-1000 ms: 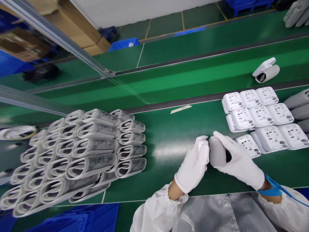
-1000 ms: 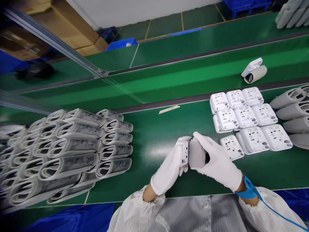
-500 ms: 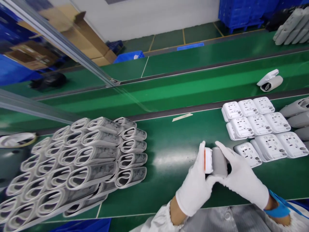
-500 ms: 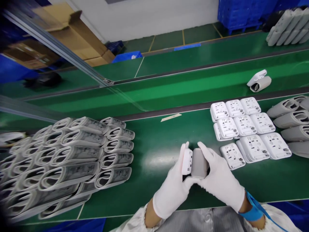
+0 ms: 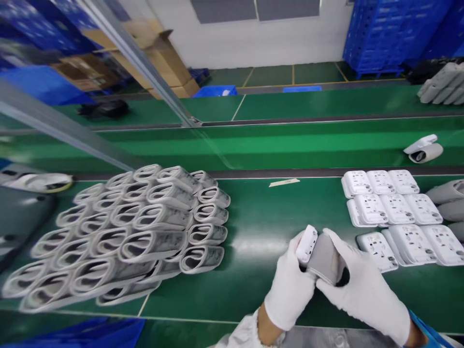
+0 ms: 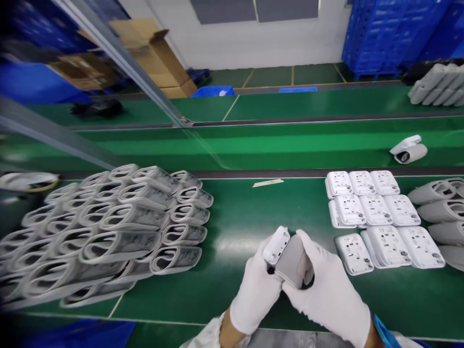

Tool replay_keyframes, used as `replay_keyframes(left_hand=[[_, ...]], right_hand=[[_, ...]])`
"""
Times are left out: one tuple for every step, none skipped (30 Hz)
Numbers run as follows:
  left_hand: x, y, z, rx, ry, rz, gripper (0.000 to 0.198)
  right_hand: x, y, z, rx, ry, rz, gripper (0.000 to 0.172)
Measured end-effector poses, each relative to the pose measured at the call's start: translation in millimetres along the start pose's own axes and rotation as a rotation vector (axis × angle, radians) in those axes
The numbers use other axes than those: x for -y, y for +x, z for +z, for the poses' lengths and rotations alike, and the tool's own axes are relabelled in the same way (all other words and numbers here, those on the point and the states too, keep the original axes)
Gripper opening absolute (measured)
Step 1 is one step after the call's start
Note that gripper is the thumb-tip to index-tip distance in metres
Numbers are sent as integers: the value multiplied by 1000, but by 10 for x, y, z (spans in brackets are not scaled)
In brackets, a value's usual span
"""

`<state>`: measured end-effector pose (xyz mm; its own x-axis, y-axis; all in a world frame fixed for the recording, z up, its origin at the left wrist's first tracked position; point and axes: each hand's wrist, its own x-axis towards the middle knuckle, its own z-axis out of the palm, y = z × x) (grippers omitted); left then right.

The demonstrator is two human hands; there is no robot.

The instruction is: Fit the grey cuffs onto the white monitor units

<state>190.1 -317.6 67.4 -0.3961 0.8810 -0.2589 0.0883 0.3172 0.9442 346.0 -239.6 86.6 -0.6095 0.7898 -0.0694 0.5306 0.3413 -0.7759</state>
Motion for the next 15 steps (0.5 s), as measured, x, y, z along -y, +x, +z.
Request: replay_keyframes(left_hand=[[-11,11,16,-26,-13,-11,66],[-18,27,22,-40,-26,-17,64],[-19,49,21,-44,-46,-15,61],[-13,76,14,-41,-80,-8,58],[-2,107,1,-39,-150,-9,52],[14,140,-13,-41,-247,-20,43],[31,171,-29,-46,-353,-40,32],[48,196,-43,-48,-462,-70,22],[61,214,-56,-34,-555,-99,23],[69,222,-68,-12,-616,-115,30],[70,220,-81,13,-638,-115,34],[66,210,-96,37,-632,-98,35],[57,194,-114,49,-624,-77,35],[46,175,-138,47,-612,-56,35],[35,155,-168,32,-600,-41,37]], right_hand=[[-8,-8,9,13,-27,17,79],[-29,-20,13,27,-50,35,81],[-62,-34,11,51,-62,51,81],[-107,-47,3,76,-55,63,79],[-159,-58,-9,89,-32,75,73],[-215,-62,-23,84,-1,85,66],[-268,-58,-37,69,32,90,58],[-312,-45,-47,42,60,90,53],[-344,-25,-51,0,77,93,49],[-362,0,-44,-46,86,93,46],[-365,28,-27,-84,96,89,45],[-357,56,0,-107,114,82,44],[-341,82,35,-120,136,76,45],[-323,104,75,-120,163,69,46],[-307,119,116,-105,192,55,47]])
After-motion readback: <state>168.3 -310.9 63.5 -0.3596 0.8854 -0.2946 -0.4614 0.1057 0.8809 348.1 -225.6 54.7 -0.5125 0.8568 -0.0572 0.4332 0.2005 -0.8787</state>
